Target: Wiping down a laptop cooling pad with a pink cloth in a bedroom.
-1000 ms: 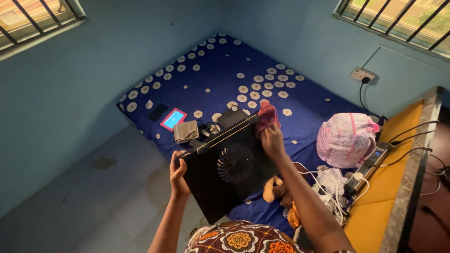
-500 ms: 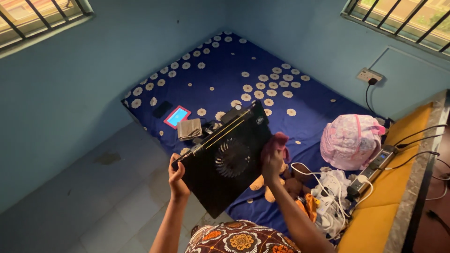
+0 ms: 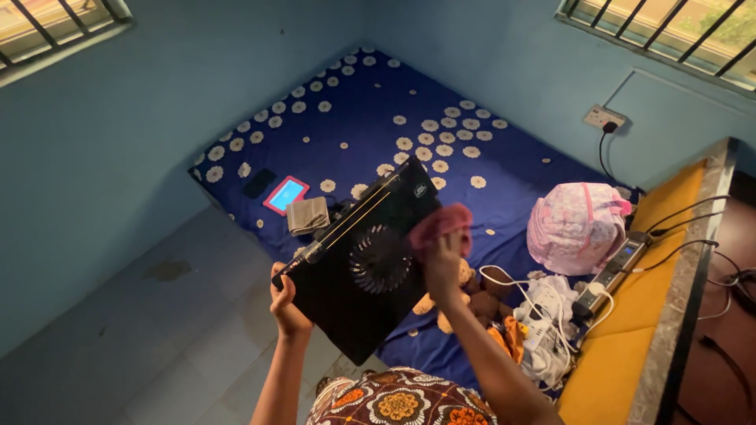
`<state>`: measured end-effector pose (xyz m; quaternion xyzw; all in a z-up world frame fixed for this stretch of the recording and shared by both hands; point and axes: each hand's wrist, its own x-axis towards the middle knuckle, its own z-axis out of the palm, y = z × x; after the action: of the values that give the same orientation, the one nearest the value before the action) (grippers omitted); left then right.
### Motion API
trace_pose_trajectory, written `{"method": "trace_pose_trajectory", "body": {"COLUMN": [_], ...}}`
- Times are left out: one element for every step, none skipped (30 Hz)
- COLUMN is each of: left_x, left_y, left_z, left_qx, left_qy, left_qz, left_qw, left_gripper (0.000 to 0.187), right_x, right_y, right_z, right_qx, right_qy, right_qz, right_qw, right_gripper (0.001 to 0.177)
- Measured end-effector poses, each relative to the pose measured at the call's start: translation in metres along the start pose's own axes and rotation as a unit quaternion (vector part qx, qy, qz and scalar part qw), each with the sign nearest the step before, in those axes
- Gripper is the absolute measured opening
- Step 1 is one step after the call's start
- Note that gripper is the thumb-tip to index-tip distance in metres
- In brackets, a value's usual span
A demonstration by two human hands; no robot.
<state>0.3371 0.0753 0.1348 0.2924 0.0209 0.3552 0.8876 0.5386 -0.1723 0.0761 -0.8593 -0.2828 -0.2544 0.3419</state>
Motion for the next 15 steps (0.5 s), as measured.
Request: {"method": "trace_pose_trajectory", "body": {"left_x": [0.001, 0.001, 0.001, 0.002, 0.001, 0.002, 0.002, 0.003, 0.005, 0.004, 0.003, 0.004, 0.005, 0.006, 0.007], "left_y": [0.002, 0.002, 0.002, 0.001, -0.001, -0.003, -0.005, -0.005, -0.005, -0.004, -0.002, 0.0, 0.002, 0.003, 0.003], "left_z": [0.001, -0.001, -0.003, -0.005, -0.007, -0.01, -0.012, -0.012, -0.013, -0.014, -0.013, -0.011, -0.01, -0.011, -0.011], "left_qx": [0.0, 0.0, 0.011, 0.021, 0.02, 0.034, 0.048, 0.048, 0.05, 0.052, 0.053, 0.052, 0.052, 0.052, 0.048], "left_qy": [0.008, 0.008, 0.01, 0.011, 0.011, 0.004, -0.003, -0.004, -0.008, -0.011, -0.01, -0.014, -0.018, -0.019, -0.016], "left_qz": [0.005, 0.006, 0.007, 0.008, 0.008, 0.01, 0.011, 0.011, 0.008, 0.004, 0.002, 0.0, -0.002, -0.003, -0.003], "left_qw": [1.0, 1.0, 1.0, 1.0, 1.0, 0.999, 0.999, 0.999, 0.999, 0.999, 0.999, 0.999, 0.999, 0.998, 0.999], "left_gripper": [0.023, 0.023, 0.022, 0.022, 0.022, 0.021, 0.02, 0.02, 0.02, 0.019, 0.019, 0.018, 0.018, 0.018, 0.017], "right_x": [0.0, -0.001, -0.002, -0.003, -0.008, -0.014, -0.02, -0.016, -0.012, -0.011, -0.024, -0.036, -0.048, -0.045, -0.043], "right_y": [0.012, 0.016, 0.02, 0.024, 0.036, 0.047, 0.058, 0.061, 0.064, 0.066, 0.101, 0.135, 0.17, 0.161, 0.153], "right_z": [0.003, 0.002, 0.002, 0.0, 0.009, 0.017, 0.026, 0.024, 0.021, 0.018, 0.037, 0.056, 0.076, 0.065, 0.054], "right_qx": [0.053, 0.053, 0.094, 0.133, 0.133, 0.107, 0.081, 0.081, 0.112, 0.142, 0.142, 0.372, 0.579, 0.579, 0.575], "right_qy": [0.015, 0.014, 0.037, 0.059, 0.059, 0.067, 0.075, 0.076, 0.056, 0.035, 0.035, 0.007, -0.021, -0.019, -0.042], "right_qz": [0.11, 0.109, 0.093, 0.077, 0.077, 0.105, 0.133, 0.133, 0.192, 0.251, 0.252, 0.301, 0.33, 0.33, 0.353], "right_qw": [0.992, 0.993, 0.991, 0.986, 0.986, 0.986, 0.985, 0.985, 0.973, 0.957, 0.957, 0.878, 0.745, 0.745, 0.737], "right_gripper": [0.028, 0.028, 0.033, 0.038, 0.038, 0.036, 0.034, 0.034, 0.026, 0.022, 0.022, 0.02, 0.018, 0.018, 0.017]}}
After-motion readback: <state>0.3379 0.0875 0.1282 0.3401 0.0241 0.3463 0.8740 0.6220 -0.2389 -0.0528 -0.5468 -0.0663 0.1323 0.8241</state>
